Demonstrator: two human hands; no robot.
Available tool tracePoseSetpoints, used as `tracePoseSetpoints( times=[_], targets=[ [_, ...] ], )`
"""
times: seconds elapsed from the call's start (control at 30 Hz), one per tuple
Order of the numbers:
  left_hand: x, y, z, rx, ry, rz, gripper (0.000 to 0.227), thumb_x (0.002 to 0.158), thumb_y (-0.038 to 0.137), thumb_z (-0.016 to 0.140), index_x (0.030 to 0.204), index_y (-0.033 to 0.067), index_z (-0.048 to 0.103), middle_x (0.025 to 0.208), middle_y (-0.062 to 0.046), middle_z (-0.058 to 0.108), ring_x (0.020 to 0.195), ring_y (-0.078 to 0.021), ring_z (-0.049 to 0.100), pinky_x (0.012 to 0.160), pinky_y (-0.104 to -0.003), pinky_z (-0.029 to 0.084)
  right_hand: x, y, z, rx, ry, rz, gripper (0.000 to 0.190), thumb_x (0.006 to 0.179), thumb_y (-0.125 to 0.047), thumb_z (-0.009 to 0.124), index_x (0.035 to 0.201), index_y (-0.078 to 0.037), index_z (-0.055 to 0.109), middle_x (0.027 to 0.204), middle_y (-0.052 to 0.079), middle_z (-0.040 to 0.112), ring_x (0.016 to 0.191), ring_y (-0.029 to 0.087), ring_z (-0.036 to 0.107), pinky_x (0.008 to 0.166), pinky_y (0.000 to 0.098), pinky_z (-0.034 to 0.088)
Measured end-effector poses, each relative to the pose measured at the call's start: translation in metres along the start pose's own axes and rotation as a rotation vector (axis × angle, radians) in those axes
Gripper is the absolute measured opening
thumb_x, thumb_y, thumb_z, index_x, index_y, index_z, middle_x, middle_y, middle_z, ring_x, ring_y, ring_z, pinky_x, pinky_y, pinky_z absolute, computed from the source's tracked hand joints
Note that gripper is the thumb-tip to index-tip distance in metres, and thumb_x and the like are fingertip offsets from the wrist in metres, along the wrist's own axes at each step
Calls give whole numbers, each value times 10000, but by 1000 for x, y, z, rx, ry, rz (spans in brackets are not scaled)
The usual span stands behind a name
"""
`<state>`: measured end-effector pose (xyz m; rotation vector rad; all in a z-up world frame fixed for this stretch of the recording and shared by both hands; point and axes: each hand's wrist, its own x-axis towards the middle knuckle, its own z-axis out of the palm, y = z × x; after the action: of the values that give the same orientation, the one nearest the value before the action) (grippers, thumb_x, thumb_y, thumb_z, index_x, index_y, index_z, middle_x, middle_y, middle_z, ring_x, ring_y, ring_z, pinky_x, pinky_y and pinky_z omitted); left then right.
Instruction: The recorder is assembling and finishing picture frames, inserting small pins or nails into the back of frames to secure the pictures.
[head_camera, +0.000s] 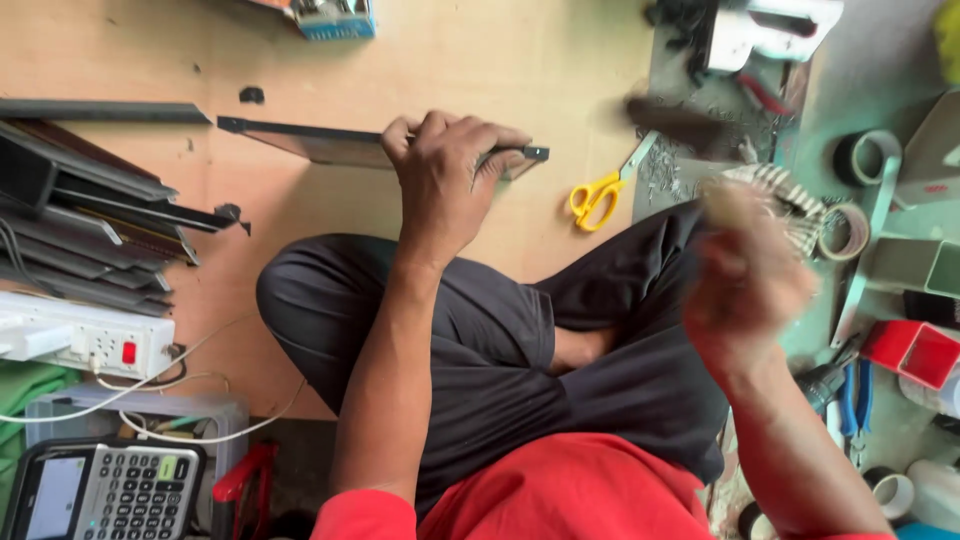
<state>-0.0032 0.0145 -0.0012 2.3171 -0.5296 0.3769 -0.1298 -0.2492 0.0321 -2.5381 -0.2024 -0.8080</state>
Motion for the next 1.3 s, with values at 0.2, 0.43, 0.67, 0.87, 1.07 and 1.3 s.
tracePoseSetpoints(
  times=[0.2,0.43,0.67,0.87,1.07,1.3],
  targets=[
    [0,4,-3,25,8,-1,101,918,302,791,1004,251,779,943,117,744,898,-148,572,951,-407,281,37,-36,-24,-116,-117,-65,457,917,128,622,1350,-12,664,983,104,694,839,285,694,757,383,567],
    [-3,1,1,23,17,41,127,916,291,799,1032,243,777,949,99,727,907,-163,562,965,-412,286,28,-38,-19,-334,-392,-42,434,932,-47,769,1347,-175,759,778,81,640,632,245,628,571,396,483],
    [0,-10,7,113,119,114,176,912,308,826,1053,220,769,963,78,720,964,-175,561,1015,-435,286,-38,-2,35,-215,-429,-100,354,845,-139,708,1181,-246,733,811,39,615,708,268,620,611,413,501],
    [-13,-51,-39,-469,587,-81,213,1043,251,725,1195,109,680,1112,12,697,1058,-125,622,995,-357,441,-21,117,87,-266,-665,129,158,886,-221,742,1035,-170,728,946,81,688,856,319,674,748,456,544],
    [-24,-92,-11,-1237,751,-242,180,1072,143,706,1172,47,591,965,37,561,842,-58,465,753,-237,375,18,226,148,-391,-854,249,481,738,-406,892,1077,-104,734,1011,158,742,941,334,698,834,516,525],
    [-15,-67,-1,-1122,457,-270,149,1080,121,712,1162,43,614,1050,8,628,991,-82,574,904,-244,473,5,250,166,-283,-980,540,206,907,-270,774,1095,-190,802,962,63,804,811,205,754,740,381,598]
  ],
)
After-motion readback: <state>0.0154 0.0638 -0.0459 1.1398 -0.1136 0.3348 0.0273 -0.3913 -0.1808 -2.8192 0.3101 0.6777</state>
